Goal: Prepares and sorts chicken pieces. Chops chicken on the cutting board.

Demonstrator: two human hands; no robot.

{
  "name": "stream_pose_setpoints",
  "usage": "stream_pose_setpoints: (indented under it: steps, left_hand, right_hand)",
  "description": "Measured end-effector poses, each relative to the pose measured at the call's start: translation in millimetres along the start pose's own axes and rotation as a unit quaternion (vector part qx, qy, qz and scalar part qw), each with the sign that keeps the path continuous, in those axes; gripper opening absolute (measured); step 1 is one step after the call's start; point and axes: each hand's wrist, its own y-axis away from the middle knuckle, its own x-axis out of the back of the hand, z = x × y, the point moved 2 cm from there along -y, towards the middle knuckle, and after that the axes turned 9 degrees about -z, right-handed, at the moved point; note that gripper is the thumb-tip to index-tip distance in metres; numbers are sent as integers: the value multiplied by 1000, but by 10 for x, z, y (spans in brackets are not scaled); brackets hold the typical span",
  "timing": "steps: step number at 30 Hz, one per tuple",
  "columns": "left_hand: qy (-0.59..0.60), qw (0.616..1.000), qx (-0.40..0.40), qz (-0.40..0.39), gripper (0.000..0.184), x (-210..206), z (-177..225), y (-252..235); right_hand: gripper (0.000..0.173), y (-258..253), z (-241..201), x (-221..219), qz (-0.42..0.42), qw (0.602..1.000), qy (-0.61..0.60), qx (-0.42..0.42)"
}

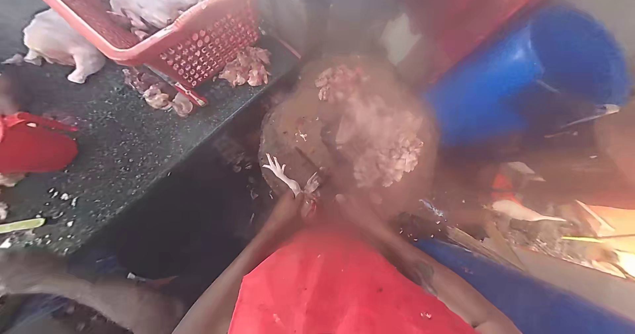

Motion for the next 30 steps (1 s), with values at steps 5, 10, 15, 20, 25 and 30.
stream_pose_setpoints:
  steps: [5, 10, 15, 20, 25, 30]
  left_hand:
    - [40, 999, 25, 11, 41, -53, -61, 31]
    - [38, 998, 36, 18, 41, -85, -13, 51]
    - [28, 998, 36, 45, 41, -16, -203, 141]
    - [59, 996, 44, 49, 39, -56, -174, 184]
    - [82, 987, -13, 137, 39, 282, 212, 335]
    - [73, 982, -105, 137, 38, 343, 771, 225]
  right_hand:
    - [72, 478, -528, 109, 115, 958, -89, 247]
    - [59, 79, -80, -239, -2, 993, -52, 106]
    - [58, 226, -187, -113, 4, 994, -65, 82]
    - [61, 232, -197, -246, -12, 978, -100, 183]
    - [61, 30, 523, -369, -71, 975, -208, 30]
    - [54, 208, 565, 203, 122, 974, -191, 22]
